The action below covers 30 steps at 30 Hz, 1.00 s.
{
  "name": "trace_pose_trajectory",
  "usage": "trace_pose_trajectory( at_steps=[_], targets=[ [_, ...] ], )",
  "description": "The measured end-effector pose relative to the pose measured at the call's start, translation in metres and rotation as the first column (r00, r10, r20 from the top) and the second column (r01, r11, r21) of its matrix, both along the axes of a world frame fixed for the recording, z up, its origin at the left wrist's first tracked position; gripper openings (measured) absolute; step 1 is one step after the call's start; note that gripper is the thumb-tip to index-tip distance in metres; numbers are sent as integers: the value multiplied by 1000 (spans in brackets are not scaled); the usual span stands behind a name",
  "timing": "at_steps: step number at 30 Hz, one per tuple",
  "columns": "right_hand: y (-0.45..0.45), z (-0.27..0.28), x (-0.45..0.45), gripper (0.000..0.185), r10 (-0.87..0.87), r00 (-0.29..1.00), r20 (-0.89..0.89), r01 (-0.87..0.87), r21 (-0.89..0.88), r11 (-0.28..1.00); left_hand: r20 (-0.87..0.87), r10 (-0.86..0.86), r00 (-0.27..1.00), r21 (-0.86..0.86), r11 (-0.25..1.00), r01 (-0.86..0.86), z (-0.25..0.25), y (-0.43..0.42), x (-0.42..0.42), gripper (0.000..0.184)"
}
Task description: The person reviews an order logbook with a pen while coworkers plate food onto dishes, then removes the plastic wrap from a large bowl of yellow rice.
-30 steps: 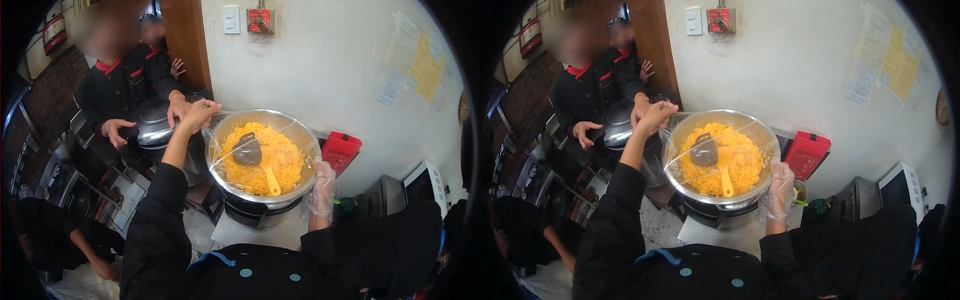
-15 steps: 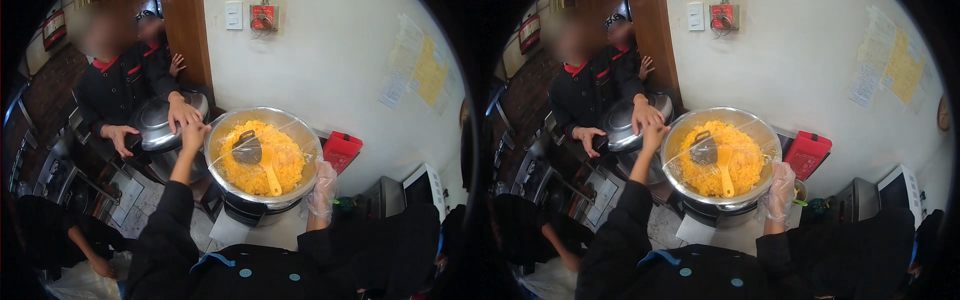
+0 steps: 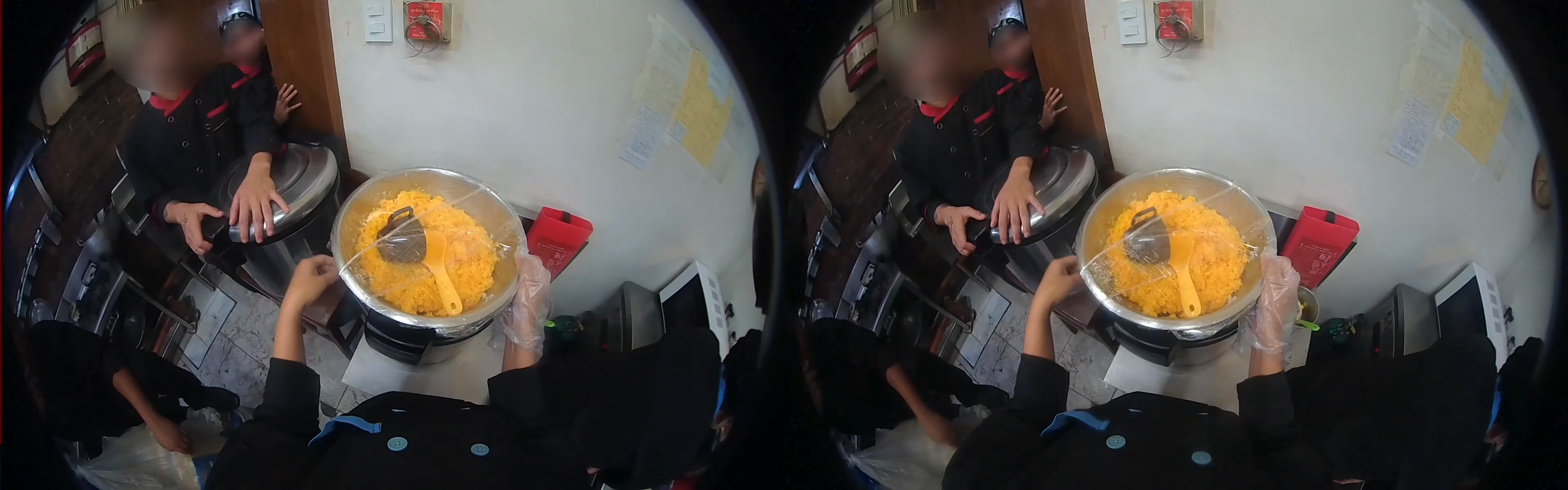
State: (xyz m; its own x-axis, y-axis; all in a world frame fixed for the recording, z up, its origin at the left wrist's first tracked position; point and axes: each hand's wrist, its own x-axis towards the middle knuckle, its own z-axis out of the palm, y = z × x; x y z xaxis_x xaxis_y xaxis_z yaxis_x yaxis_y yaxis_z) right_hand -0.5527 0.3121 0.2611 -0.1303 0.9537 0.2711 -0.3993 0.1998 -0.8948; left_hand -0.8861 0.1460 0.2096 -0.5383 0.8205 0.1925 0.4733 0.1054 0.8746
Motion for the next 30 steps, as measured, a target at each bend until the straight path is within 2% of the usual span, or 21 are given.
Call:
trace_pose_trajectory(
  at_steps=[1,2,4,6,8,10,15,18,19,21,23,26,27,28,29,30],
  targets=[
    [2,-1,0,18,1,1000,0,-1,-2,1000,267,52,962,-34,998,-44,8,-5,0,29],
    [3,-3,0,18,-6,1000,16,6,30,1000,268,53,962,-36,998,-45,23,-8,5,29],
    [0,0,0,19,-13,999,37,11,59,998,548,150,823,-29,987,-161,63,-10,24,34],
    [-7,10,-1,20,-57,995,81,51,76,996,556,149,817,-7,985,-174,75,-6,39,32],
    [-5,7,0,20,-26,998,63,22,64,998,472,-27,881,152,987,-50,67,-3,37,30],
    [-5,7,1,20,1,999,41,-3,52,999,463,-44,885,180,983,-45,59,-3,31,28],
    [-4,9,0,21,-53,992,118,53,2,999,376,51,925,250,956,-154,36,-6,45,25],
    [-9,11,-2,21,-32,998,55,33,-4,999,28,248,968,269,931,-246,23,6,54,19],
    [-9,10,-2,21,-33,998,56,34,-3,999,29,247,969,270,931,-245,22,8,59,19],
    [-7,5,-3,21,-33,999,22,33,11,999,-139,326,935,312,911,-271,35,4,76,11],
    [-7,2,-4,20,-34,999,4,34,14,999,-203,307,930,351,909,-224,41,-7,90,10],
    [-4,-10,-5,20,-85,996,20,85,13,996,-305,278,911,359,919,-160,41,-30,108,18],
    [-7,-12,-8,20,-134,990,49,133,10,991,-26,255,967,349,908,-230,41,-37,110,21],
    [-12,-12,-12,20,-145,988,48,145,9,989,256,216,942,315,903,-293,44,-41,110,25],
    [-22,-14,-16,20,-163,987,16,162,35,986,435,107,894,322,909,-265,52,-45,111,31],
    [-33,-15,-21,19,-179,984,-14,180,63,982,439,96,893,320,912,-256,58,-44,113,31]
  ],
)
